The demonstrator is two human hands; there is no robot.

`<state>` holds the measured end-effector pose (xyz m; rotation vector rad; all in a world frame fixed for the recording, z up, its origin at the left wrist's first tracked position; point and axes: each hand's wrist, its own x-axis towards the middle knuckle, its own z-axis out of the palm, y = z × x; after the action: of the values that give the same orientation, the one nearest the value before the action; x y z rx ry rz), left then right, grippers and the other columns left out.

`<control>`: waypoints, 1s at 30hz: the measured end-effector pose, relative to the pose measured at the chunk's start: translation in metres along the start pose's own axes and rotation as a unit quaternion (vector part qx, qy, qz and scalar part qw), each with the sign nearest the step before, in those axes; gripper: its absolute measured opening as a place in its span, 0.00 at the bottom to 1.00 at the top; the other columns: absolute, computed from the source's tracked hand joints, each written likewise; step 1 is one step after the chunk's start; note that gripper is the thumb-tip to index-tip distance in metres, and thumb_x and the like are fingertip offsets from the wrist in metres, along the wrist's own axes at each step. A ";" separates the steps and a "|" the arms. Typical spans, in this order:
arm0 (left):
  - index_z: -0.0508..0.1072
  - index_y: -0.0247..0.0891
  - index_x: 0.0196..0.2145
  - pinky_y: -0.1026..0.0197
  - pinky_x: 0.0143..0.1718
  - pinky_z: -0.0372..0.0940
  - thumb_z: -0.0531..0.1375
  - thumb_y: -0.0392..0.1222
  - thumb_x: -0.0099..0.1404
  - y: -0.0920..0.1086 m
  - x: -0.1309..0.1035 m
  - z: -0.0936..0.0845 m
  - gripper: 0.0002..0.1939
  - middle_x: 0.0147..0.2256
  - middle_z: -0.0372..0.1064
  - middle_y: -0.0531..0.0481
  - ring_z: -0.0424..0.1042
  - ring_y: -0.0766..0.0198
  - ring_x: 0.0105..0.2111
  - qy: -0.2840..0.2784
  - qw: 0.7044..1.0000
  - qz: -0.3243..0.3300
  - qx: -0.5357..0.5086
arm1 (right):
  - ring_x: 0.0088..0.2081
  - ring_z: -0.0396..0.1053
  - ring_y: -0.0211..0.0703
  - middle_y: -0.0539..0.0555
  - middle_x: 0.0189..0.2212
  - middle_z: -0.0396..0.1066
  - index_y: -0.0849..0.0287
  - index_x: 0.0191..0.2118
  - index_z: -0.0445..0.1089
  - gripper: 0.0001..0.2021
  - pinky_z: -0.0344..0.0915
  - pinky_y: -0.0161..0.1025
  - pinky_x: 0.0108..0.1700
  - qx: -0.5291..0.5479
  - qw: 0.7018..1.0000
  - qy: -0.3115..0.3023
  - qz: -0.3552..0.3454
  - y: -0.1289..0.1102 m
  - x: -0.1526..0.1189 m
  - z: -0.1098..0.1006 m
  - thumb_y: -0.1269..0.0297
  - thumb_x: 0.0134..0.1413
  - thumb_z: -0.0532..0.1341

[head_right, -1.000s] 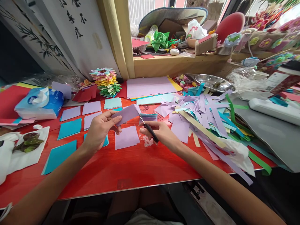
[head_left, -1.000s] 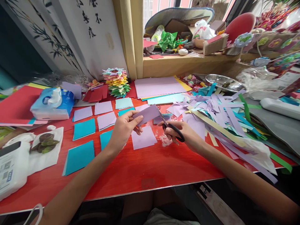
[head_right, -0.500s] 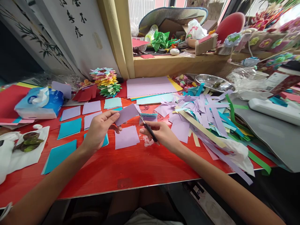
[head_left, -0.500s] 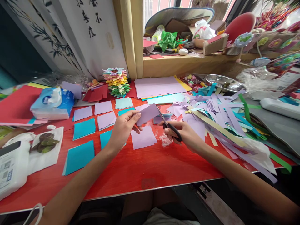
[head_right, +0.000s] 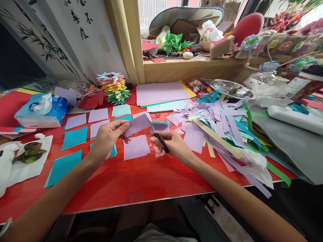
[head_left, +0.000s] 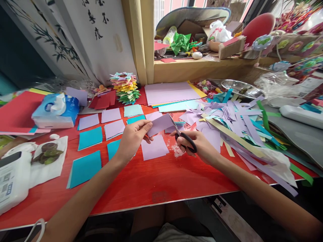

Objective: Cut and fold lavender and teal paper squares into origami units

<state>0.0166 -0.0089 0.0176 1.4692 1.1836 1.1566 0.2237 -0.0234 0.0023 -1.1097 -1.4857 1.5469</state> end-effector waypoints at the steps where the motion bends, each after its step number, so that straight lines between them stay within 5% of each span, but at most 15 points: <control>1: 0.73 0.33 0.39 0.66 0.21 0.66 0.56 0.46 0.61 0.000 0.000 0.000 0.14 0.26 0.69 0.50 0.67 0.70 0.20 -0.002 1.000 -0.001 0.001 | 0.16 0.50 0.28 0.46 0.17 0.59 0.63 0.43 0.69 0.16 0.44 0.29 0.16 0.001 1.000 0.000 -0.001 0.000 0.000 0.000 0.58 0.50 0.60; 30: 0.75 0.33 0.36 0.62 0.26 0.66 0.55 0.46 0.61 0.008 -0.005 0.000 0.14 0.26 0.73 0.48 0.67 0.68 0.20 0.002 1.000 -0.010 0.004 | 0.17 0.51 0.29 0.47 0.20 0.59 0.62 0.47 0.68 0.20 0.47 0.32 0.19 -0.050 0.999 -0.006 0.001 -0.002 -0.002 -0.002 0.56 0.50 0.59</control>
<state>0.0168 -0.0145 0.0249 1.4588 1.2041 1.1434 0.2261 -0.0245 0.0043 -1.1615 -1.5852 1.4972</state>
